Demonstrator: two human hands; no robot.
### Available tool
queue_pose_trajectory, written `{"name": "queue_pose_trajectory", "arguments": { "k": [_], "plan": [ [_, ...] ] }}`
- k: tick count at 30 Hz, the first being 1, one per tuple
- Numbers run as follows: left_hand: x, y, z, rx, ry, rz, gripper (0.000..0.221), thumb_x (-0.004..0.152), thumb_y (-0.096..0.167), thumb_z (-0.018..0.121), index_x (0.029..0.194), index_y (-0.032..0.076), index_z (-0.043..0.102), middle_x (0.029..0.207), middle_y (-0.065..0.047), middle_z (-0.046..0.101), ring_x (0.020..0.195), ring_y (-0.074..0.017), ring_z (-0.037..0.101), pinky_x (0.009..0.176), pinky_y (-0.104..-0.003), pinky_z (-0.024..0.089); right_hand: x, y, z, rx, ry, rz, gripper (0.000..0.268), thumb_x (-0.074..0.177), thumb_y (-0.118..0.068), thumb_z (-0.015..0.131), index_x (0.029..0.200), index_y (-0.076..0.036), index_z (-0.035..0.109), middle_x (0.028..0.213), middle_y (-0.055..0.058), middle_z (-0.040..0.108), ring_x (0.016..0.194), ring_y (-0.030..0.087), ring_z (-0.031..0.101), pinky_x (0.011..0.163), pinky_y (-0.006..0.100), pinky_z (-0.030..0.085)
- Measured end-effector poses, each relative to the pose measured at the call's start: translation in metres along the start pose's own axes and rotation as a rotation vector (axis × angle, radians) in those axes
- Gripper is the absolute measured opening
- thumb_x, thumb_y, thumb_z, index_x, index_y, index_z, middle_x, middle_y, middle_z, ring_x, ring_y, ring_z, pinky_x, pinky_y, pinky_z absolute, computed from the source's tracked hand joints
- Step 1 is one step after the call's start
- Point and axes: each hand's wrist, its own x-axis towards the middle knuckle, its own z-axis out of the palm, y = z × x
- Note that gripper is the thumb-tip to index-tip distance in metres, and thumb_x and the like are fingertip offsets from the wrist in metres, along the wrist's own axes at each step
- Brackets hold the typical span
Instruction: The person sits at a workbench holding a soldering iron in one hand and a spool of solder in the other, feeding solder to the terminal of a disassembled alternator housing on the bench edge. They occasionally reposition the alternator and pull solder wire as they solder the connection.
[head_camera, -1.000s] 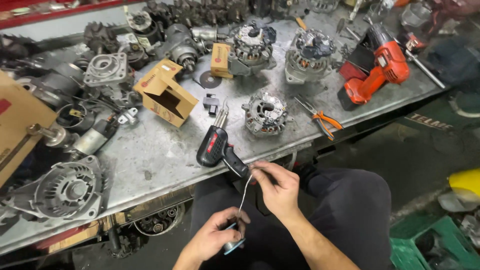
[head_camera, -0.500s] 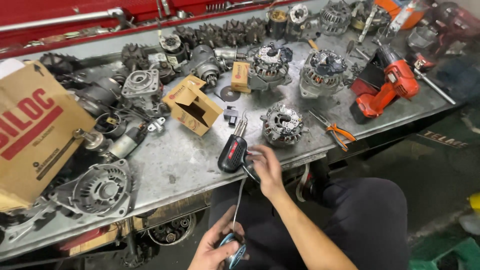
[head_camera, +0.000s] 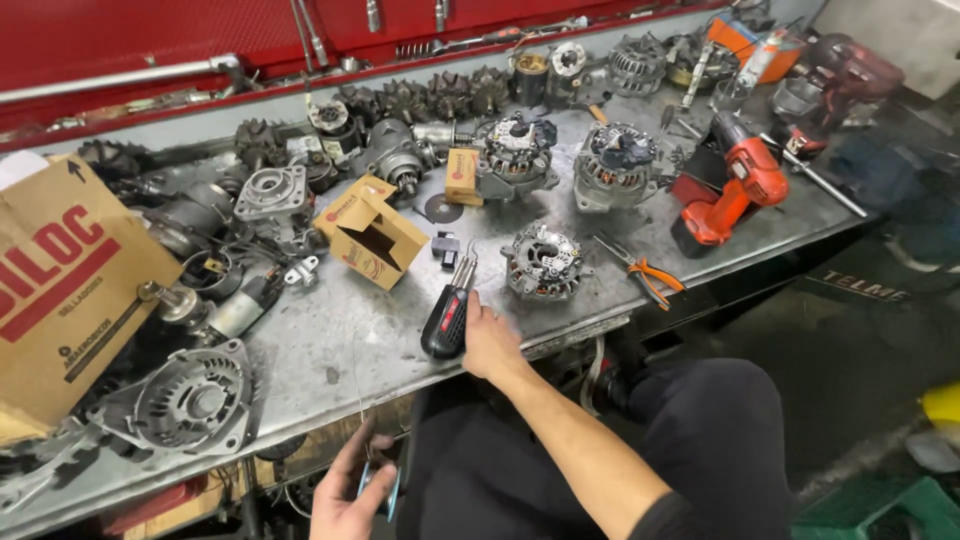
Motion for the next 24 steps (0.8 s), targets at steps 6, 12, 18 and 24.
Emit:
{"name": "queue_pose_trajectory", "arguments": {
  "k": [6,12,18,24],
  "plan": [
    [-0.014,-0.004,0.006,-0.001,-0.022,0.013,0.072,0.080,-0.010,0.072,0.148,0.004,0.054,0.116,-0.010,0.072,0.100,-0.0160,0.067,0.089,-0.031,0.054,0.001,-0.015,-0.002,-0.050,-0.099,0.225,0.108,0.072,0.000,0.075,0.159,-0.010,0.013,0.140,0.022,0.046,0.124,0.045,0.054,0.096,0.064,0.047],
    [-0.020,-0.025,-0.022,0.004,-0.059,0.059,0.071,0.079,-0.009,0.073,0.147,0.003,0.053,0.117,-0.012,0.073,0.102,-0.0169,0.070,0.089,-0.031,0.054,-0.041,0.007,-0.021,-0.040,-0.025,0.027,0.102,0.069,0.000,0.071,0.157,-0.005,0.020,0.139,0.025,0.048,0.118,0.047,0.059,0.096,0.054,0.052],
    [-0.014,0.012,-0.015,0.073,0.037,0.085,0.071,0.080,-0.010,0.072,0.148,0.002,0.053,0.121,-0.013,0.072,0.106,-0.0168,0.068,0.092,-0.032,0.053,-0.130,0.016,-0.088,0.333,0.104,-0.213,0.104,0.061,-0.003,0.079,0.151,0.001,0.028,0.145,0.026,0.047,0.132,0.040,0.051,0.107,0.043,0.044],
    [0.015,0.068,0.060,0.119,-0.043,0.094,0.074,0.082,-0.007,0.070,0.151,0.005,0.047,0.126,-0.010,0.070,0.113,-0.0152,0.065,0.097,-0.030,0.050,-0.184,0.090,-0.134,1.315,-0.194,-0.197,0.099,0.068,-0.002,0.081,0.154,0.007,0.034,0.129,0.024,0.058,0.089,0.023,0.055,0.075,0.036,0.046]
  ]
}}
